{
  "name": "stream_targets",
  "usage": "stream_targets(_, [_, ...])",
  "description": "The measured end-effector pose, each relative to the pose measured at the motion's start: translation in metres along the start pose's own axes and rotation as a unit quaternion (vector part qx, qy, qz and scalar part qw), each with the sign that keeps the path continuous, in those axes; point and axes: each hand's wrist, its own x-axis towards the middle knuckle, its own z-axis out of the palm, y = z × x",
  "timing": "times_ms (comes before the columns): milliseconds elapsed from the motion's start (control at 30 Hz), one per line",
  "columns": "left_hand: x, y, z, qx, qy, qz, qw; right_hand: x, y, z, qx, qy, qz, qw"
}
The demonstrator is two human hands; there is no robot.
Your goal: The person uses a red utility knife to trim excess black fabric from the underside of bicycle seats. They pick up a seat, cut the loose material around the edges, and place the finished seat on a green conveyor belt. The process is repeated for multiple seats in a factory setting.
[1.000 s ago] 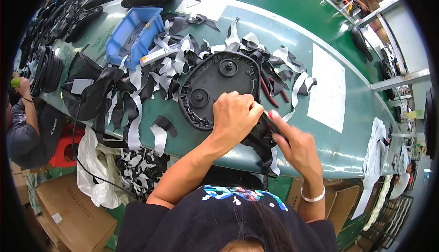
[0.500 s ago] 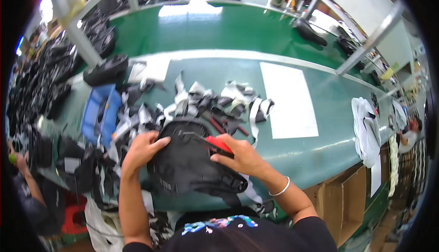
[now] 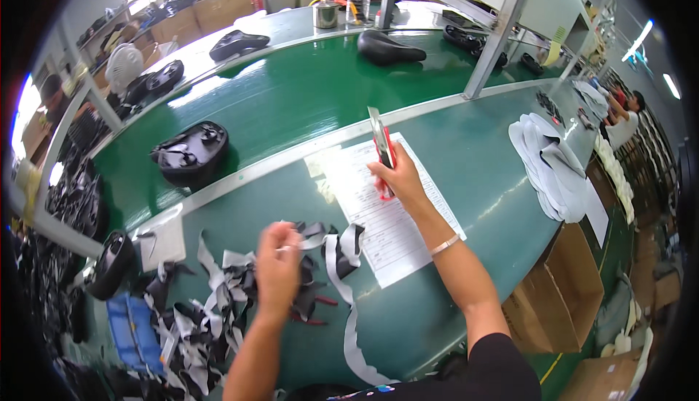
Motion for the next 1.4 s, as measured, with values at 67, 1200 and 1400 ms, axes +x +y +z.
stream_targets(67, [-0.003,-0.009,0.031,0.117,-0.098,0.17,0.974,0.052,0.007,-0.003,0.031,-0.002,-0.011,0.999])
stream_targets(1200, [0.006,-0.024,0.064,0.256,-0.026,0.122,0.959,0.148,-0.015,-0.058,0.249,0.038,0.055,0.966])
stream_targets(1400, [-0.007,-0.023,0.038,-0.162,0.087,0.036,0.982,-0.065,-0.128,0.006,-0.384,-0.245,-0.336,0.824])
